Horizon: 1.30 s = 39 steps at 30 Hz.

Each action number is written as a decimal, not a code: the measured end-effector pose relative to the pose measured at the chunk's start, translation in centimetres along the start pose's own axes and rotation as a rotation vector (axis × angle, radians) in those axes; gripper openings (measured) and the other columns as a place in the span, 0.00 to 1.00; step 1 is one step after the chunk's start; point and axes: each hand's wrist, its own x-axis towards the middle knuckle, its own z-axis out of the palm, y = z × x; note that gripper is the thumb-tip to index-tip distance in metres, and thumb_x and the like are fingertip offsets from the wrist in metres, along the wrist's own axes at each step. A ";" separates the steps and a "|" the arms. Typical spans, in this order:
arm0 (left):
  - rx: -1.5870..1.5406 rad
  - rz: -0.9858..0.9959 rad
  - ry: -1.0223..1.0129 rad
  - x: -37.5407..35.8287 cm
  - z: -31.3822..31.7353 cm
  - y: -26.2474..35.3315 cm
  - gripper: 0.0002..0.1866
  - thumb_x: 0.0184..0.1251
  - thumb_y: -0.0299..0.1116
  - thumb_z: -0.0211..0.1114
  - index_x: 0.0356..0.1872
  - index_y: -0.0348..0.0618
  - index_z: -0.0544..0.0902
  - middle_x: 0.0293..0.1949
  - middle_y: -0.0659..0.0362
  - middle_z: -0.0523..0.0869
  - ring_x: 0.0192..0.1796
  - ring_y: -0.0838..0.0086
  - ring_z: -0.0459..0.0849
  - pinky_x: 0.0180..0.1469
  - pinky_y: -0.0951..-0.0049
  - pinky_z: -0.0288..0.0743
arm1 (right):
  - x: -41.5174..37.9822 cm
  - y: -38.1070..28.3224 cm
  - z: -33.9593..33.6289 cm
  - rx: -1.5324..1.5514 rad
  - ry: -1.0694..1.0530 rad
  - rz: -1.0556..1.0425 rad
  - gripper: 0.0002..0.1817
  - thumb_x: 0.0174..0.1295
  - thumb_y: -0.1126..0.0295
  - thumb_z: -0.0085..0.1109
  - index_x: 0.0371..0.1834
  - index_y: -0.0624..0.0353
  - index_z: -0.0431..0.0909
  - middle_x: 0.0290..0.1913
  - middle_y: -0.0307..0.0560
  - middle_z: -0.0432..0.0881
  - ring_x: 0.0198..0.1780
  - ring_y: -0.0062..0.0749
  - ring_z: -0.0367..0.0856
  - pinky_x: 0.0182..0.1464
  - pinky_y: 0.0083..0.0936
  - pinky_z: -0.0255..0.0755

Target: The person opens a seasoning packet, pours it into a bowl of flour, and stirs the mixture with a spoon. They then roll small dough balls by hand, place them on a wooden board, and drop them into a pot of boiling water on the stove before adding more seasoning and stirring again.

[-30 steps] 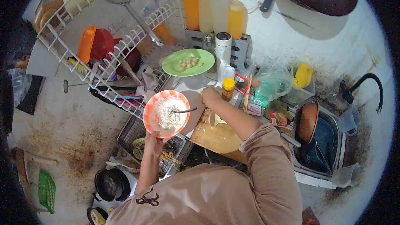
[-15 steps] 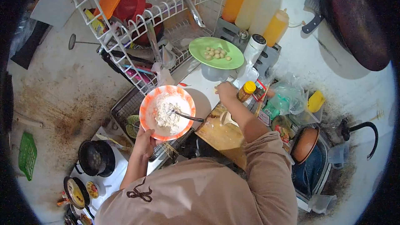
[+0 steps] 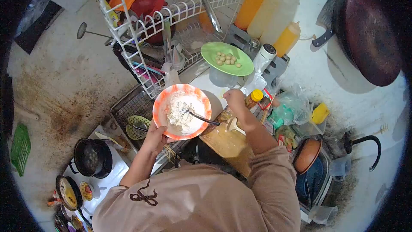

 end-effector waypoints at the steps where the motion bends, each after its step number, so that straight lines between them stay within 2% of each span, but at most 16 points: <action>1: 0.020 -0.007 -0.003 0.0 0.1 0.0 0.30 0.57 0.18 0.40 0.62 0.51 0.48 0.57 0.50 0.62 0.53 0.57 0.73 0.43 0.56 0.78 | -0.7 -1.2 -1.2 0.154 -0.041 0.080 0.06 0.47 0.72 0.58 0.29 0.59 0.81 0.31 0.49 0.81 0.32 0.34 0.79 0.35 0.25 0.71; 4: 0.088 -0.029 -0.007 0.7 0.3 -0.4 0.31 0.56 0.17 0.39 0.62 0.52 0.48 0.59 0.51 0.60 0.56 0.57 0.69 0.44 0.56 0.77 | -2.9 -6.5 -5.0 0.548 -0.149 0.344 0.07 0.49 0.73 0.60 0.31 0.63 0.80 0.33 0.44 0.82 0.32 0.25 0.78 0.36 0.20 0.71; 7: 0.086 -0.031 -0.047 0.6 1.6 -0.4 0.32 0.56 0.17 0.39 0.63 0.53 0.47 0.59 0.52 0.60 0.56 0.57 0.70 0.45 0.55 0.77 | -4.2 -9.4 -6.3 0.609 -0.255 0.017 0.07 0.51 0.73 0.60 0.32 0.64 0.80 0.32 0.41 0.81 0.34 0.23 0.77 0.37 0.19 0.71; 8: 0.086 -0.056 -0.028 0.6 2.1 -0.3 0.33 0.56 0.16 0.39 0.63 0.54 0.47 0.60 0.52 0.59 0.56 0.57 0.69 0.45 0.55 0.77 | -4.5 -10.3 -6.3 0.646 -0.351 -0.051 0.08 0.50 0.72 0.60 0.31 0.64 0.80 0.32 0.44 0.82 0.33 0.24 0.78 0.38 0.20 0.71; 11: 0.044 -0.106 -0.093 0.2 3.4 0.1 0.33 0.56 0.16 0.39 0.64 0.55 0.46 0.60 0.52 0.59 0.57 0.56 0.69 0.45 0.55 0.76 | -5.6 -14.1 -6.4 0.289 -0.453 -0.164 0.09 0.49 0.72 0.59 0.32 0.64 0.79 0.31 0.47 0.81 0.33 0.27 0.79 0.38 0.21 0.71; 12: 0.028 -0.069 -0.134 0.5 3.3 -0.5 0.33 0.56 0.16 0.39 0.64 0.55 0.47 0.60 0.52 0.58 0.58 0.57 0.67 0.47 0.54 0.75 | -5.8 -14.5 -6.0 0.264 -0.425 -0.276 0.08 0.48 0.72 0.57 0.30 0.63 0.79 0.30 0.51 0.81 0.32 0.32 0.80 0.38 0.24 0.71; 15: 0.008 -0.127 -0.155 0.0 4.2 -0.1 0.33 0.56 0.16 0.39 0.64 0.54 0.47 0.60 0.52 0.59 0.59 0.57 0.66 0.49 0.53 0.73 | -5.7 -15.5 -5.1 0.060 -0.389 -0.278 0.07 0.48 0.73 0.54 0.28 0.62 0.79 0.28 0.51 0.80 0.32 0.35 0.79 0.37 0.26 0.71; 16: -0.006 -0.102 -0.182 0.2 4.2 -0.5 0.33 0.56 0.16 0.39 0.64 0.53 0.47 0.60 0.52 0.59 0.59 0.57 0.65 0.49 0.53 0.73 | -5.5 -15.4 -4.8 -0.026 -0.385 -0.344 0.08 0.49 0.72 0.53 0.28 0.64 0.79 0.29 0.52 0.80 0.34 0.36 0.79 0.39 0.26 0.71; 19: -0.012 -0.075 -0.212 0.4 4.1 -1.3 0.33 0.56 0.15 0.38 0.64 0.52 0.47 0.60 0.52 0.59 0.60 0.58 0.64 0.50 0.53 0.72 | -5.5 -15.7 -4.8 -0.121 -0.388 -0.330 0.06 0.48 0.74 0.53 0.27 0.61 0.79 0.29 0.50 0.80 0.34 0.37 0.79 0.38 0.28 0.71; 24: 0.028 -0.096 -0.173 -0.4 4.9 -0.3 0.33 0.54 0.14 0.38 0.64 0.52 0.48 0.60 0.52 0.60 0.59 0.58 0.66 0.50 0.54 0.72 | -5.6 -15.4 -5.0 -0.206 -0.421 -0.269 0.06 0.48 0.72 0.54 0.27 0.59 0.79 0.31 0.49 0.80 0.36 0.37 0.79 0.40 0.28 0.70; 27: 0.031 -0.088 -0.192 -0.1 4.6 -0.9 0.34 0.57 0.15 0.37 0.64 0.54 0.44 0.60 0.51 0.59 0.58 0.59 0.67 0.47 0.60 0.76 | -5.6 -15.5 -5.1 -0.246 -0.429 -0.238 0.06 0.49 0.72 0.53 0.28 0.57 0.80 0.32 0.47 0.80 0.37 0.36 0.79 0.41 0.28 0.70; 31: 0.089 -0.143 -0.190 -0.6 4.8 -0.3 0.33 0.58 0.16 0.37 0.64 0.55 0.44 0.60 0.51 0.59 0.57 0.59 0.68 0.46 0.60 0.77 | -5.6 -15.5 -5.3 -0.324 -0.463 -0.254 0.06 0.49 0.71 0.54 0.30 0.56 0.80 0.33 0.46 0.81 0.38 0.35 0.79 0.42 0.27 0.71; 34: 0.085 -0.141 -0.179 -0.5 4.7 -0.5 0.33 0.58 0.16 0.37 0.64 0.56 0.44 0.60 0.51 0.59 0.57 0.59 0.68 0.46 0.60 0.77 | -5.4 -14.8 -5.0 -0.241 -0.491 -0.253 0.07 0.48 0.71 0.56 0.30 0.55 0.81 0.34 0.46 0.81 0.38 0.35 0.79 0.42 0.27 0.71; 39: 0.074 -0.118 -0.192 -0.8 4.9 -0.4 0.33 0.58 0.16 0.37 0.65 0.56 0.44 0.60 0.51 0.59 0.57 0.59 0.68 0.45 0.60 0.77 | -6.3 -17.3 -6.9 -0.229 -0.524 -0.165 0.07 0.48 0.71 0.57 0.30 0.54 0.81 0.33 0.46 0.81 0.37 0.34 0.79 0.42 0.26 0.70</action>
